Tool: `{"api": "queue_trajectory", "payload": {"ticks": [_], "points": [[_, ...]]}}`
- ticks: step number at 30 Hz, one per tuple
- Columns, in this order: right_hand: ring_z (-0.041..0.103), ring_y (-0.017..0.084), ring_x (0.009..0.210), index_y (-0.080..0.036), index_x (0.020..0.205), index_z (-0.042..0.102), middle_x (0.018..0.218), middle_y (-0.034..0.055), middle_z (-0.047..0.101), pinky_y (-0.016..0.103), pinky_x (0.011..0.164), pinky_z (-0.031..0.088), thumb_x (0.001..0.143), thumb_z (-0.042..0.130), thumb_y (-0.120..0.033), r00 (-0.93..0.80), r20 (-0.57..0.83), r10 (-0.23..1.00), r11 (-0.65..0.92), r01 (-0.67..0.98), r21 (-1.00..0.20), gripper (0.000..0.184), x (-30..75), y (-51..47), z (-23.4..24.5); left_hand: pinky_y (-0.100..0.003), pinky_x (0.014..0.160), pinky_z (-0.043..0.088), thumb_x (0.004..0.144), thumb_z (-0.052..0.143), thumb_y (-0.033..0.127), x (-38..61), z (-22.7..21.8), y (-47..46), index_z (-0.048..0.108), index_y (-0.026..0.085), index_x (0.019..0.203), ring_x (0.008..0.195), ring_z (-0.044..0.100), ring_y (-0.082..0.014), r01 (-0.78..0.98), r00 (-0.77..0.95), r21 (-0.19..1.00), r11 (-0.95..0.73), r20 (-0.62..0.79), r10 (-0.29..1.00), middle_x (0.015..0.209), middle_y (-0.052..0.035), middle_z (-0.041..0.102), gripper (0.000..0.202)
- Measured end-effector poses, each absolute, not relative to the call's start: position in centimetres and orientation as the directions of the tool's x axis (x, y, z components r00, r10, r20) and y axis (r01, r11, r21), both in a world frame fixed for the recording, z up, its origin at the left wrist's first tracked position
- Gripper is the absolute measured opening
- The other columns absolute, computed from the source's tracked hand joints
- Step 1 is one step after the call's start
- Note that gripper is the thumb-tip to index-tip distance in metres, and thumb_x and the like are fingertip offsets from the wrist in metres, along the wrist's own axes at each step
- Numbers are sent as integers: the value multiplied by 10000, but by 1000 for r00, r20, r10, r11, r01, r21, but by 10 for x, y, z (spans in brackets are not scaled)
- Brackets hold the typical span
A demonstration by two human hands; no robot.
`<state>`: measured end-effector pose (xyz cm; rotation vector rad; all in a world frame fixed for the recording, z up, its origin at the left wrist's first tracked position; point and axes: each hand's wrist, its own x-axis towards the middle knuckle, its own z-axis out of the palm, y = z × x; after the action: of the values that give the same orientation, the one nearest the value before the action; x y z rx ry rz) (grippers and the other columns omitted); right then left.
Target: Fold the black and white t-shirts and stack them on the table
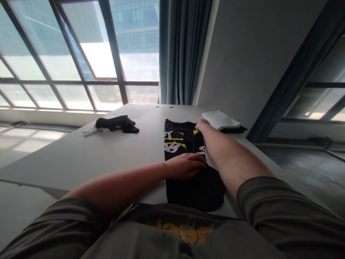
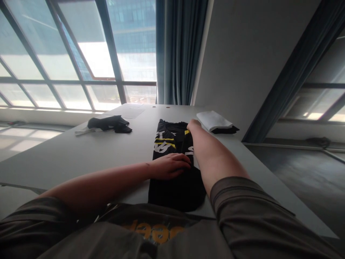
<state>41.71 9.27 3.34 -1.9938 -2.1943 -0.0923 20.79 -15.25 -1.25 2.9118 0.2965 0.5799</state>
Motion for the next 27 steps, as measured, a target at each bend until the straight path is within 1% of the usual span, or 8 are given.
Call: {"api": "queue_trajectory", "payload": {"ticks": [6,10,12,15,19,21,24,27], "points": [[668,264,1185,-160,1366,667,1366,112,652,456,1016,584,1045,684,-422,-255,58,965,261,953,-151,415,382,88,43,-430,1311,312,1039,599,202,219,-14,-165,626,142,1469,1543,410,-309,-18,956,236,-972,288,52,1591,-183,511,434],[662,225,1286,-238,1396,715,1436,67,679,314,1129,513,1022,701,-335,-380,0,925,370,901,-225,387,362,68,21,-414,1270,372,1025,667,219,204,-14,-160,686,220,1406,1433,549,-294,3,970,327,-945,228,81,1508,-131,602,382],[556,215,1445,-249,1501,654,1561,61,595,308,1223,422,1059,624,-339,-449,35,893,441,856,-269,452,367,46,5,-421,1245,394,1021,684,224,197,-13,-156,707,233,1362,1368,599,-292,33,965,330,-944,235,116,1452,-125,636,341],[319,245,1618,-233,1613,546,1700,95,417,426,1323,264,1080,543,-359,-553,145,820,566,749,-344,547,391,-2,-19,-429,1221,402,1027,683,235,190,-13,-152,710,218,1331,1326,615,-302,49,958,290,-956,256,127,1416,-132,644,306],[244,280,1646,-311,1624,536,1743,62,339,478,1342,204,1014,652,-451,-606,55,793,579,724,-375,637,426,-83,-35,-402,1151,443,1038,650,254,183,-12,-146,729,200,1208,1230,647,-293,127,946,208,-970,268,182,1300,-121,680,195],[282,275,1632,-321,1620,539,1744,57,339,467,1338,225,1014,643,-472,-638,27,770,606,716,-347,634,434,-121,-30,-384,1055,492,1055,608,264,178,-11,-138,728,188,1080,1109,676,-275,231,926,156,-960,267,266,1146,-108,703,144],[418,328,1554,-206,1602,560,1676,165,427,461,1293,315,1016,633,-449,-614,59,787,613,769,-184,638,430,-168,-11,-364,939,514,1059,577,250,172,-10,-124,702,183,994,994,672,-253,383,874,104,-918,280,396,1014,-87,692,156],[641,376,1306,-161,1616,526,1428,239,638,471,1119,480,997,644,-419,-426,46,904,427,904,-20,680,419,-203,7,-355,922,507,1024,608,207,168,-7,-122,687,182,993,1009,664,-252,423,856,105,-900,279,435,1045,-86,693,88]]}}
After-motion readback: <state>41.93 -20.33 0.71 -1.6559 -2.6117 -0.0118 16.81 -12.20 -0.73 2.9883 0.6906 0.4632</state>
